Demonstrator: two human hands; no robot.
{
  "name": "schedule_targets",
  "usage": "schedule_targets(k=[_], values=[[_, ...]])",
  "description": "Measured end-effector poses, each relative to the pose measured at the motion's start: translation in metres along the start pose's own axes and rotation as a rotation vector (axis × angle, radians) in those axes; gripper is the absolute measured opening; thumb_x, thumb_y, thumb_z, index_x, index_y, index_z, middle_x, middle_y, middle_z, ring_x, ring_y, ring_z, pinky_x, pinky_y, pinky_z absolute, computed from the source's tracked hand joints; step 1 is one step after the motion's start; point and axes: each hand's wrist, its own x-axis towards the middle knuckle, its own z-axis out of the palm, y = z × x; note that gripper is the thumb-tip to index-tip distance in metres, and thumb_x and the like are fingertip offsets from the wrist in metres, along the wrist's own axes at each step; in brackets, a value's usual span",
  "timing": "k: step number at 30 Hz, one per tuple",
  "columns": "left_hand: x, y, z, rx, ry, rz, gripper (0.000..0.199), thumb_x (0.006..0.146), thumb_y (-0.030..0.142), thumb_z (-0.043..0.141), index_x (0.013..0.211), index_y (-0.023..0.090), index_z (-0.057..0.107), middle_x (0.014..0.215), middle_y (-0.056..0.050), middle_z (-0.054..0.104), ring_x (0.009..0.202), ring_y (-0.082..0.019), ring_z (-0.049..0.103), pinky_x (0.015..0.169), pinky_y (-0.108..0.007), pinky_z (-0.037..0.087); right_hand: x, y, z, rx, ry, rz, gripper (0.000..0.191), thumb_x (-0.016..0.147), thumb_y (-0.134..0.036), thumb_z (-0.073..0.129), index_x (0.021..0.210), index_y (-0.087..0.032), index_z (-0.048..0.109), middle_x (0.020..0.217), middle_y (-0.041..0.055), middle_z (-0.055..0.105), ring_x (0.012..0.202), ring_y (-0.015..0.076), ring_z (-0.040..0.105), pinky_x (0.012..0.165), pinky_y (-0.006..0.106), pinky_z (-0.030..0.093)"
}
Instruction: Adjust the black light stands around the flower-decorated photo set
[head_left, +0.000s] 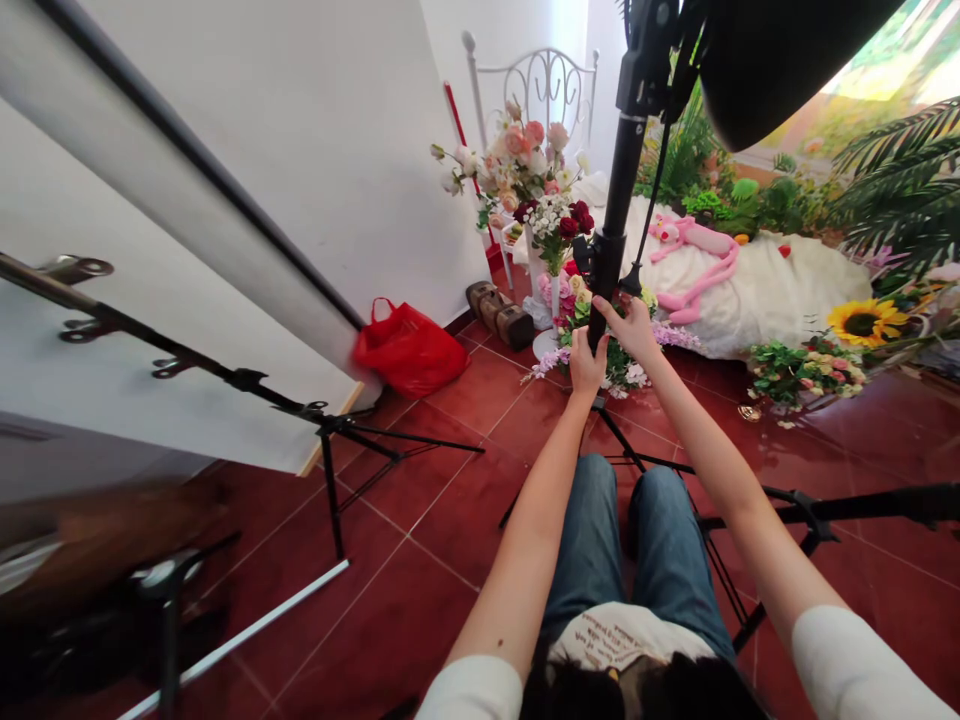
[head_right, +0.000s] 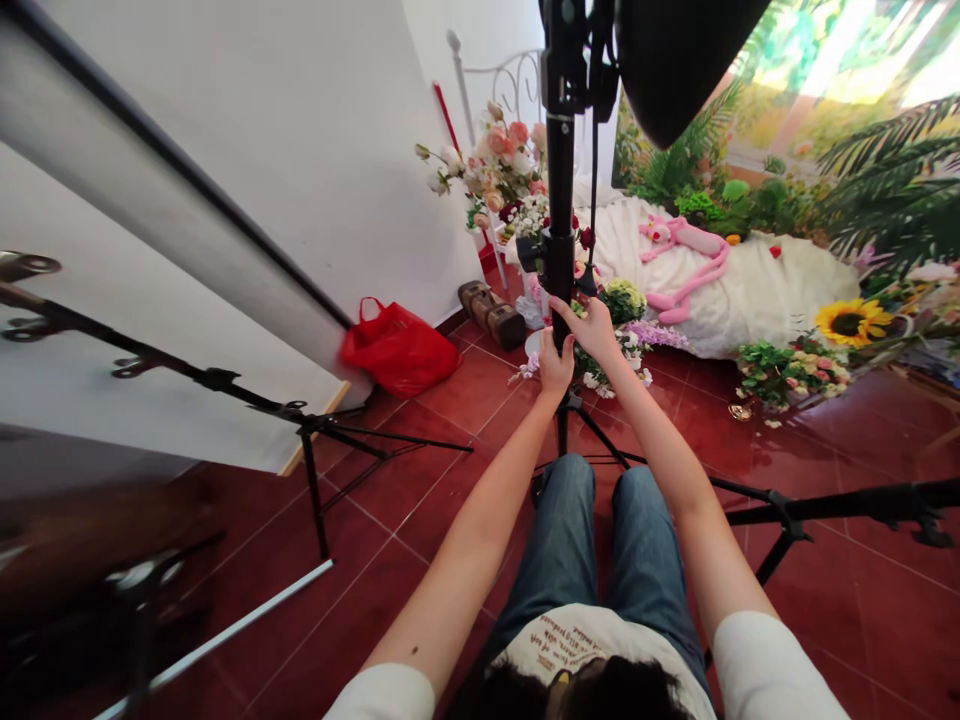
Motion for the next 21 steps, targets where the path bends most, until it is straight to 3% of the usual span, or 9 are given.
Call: schedule_targets(k=[4, 8, 14, 18, 21], values=[[-0.001, -0.003, 0.002, 0.040, 0.021, 0.029, 0.057, 0.088, 0.074, 0.042, 0.098, 0.020, 0.057, 0.097, -0.011, 0.060, 0.096, -0.023, 0.060, 0.092, -0.036, 0.047, -0.016, 0.021, -0.024, -0.015, -0.165, -0.014, 0.060, 0.079, -0.063, 0.070, 0.120, -0.020, 0.068, 0.123, 0.0086, 0.071, 0.119, 0.0260, 0.065, 0.109, 0.043, 0.049], [0.000, -0.004, 0.003, 0.040, 0.033, 0.022, 0.056, 0.088, 0.074, 0.044, 0.097, 0.021, 0.057, 0.096, -0.011, 0.060, 0.095, -0.023, 0.060, 0.090, -0.035, 0.047, -0.032, 0.045, -0.039, -0.120, -0.241, 0.046, 0.052, 0.093, -0.062, 0.050, 0.117, -0.021, 0.068, 0.124, 0.0082, 0.070, 0.120, 0.0220, 0.064, 0.112, 0.042, 0.044], [0.000, -0.002, 0.001, 0.028, 0.024, -0.001, 0.051, 0.087, 0.070, 0.050, 0.097, 0.021, 0.058, 0.096, -0.009, 0.060, 0.096, -0.023, 0.061, 0.092, -0.034, 0.047, -0.029, 0.082, -0.026, -0.134, -0.192, 0.128, 0.056, 0.095, -0.066, 0.040, 0.114, -0.021, 0.067, 0.116, 0.0073, 0.073, 0.113, 0.0195, 0.066, 0.109, 0.038, 0.045], [0.000, -0.002, 0.002, 0.024, 0.027, -0.004, 0.047, 0.088, 0.067, 0.052, 0.096, 0.021, 0.058, 0.095, -0.009, 0.060, 0.096, -0.022, 0.061, 0.091, -0.034, 0.047, -0.034, 0.101, -0.015, -0.015, -0.131, 0.232, 0.056, 0.092, -0.069, 0.042, 0.112, -0.023, 0.067, 0.125, 0.0063, 0.069, 0.118, 0.0195, 0.062, 0.101, 0.037, 0.050], [0.000, -0.002, 0.002, 0.025, 0.024, -0.003, 0.046, 0.088, 0.065, 0.053, 0.097, 0.021, 0.059, 0.097, -0.010, 0.060, 0.096, -0.022, 0.062, 0.091, -0.033, 0.048, -0.043, 0.106, -0.006, 0.142, -0.108, 0.357, 0.059, 0.094, -0.070, 0.033, 0.112, -0.024, 0.066, 0.128, 0.0063, 0.067, 0.117, 0.0180, 0.063, 0.092, 0.034, 0.054]])
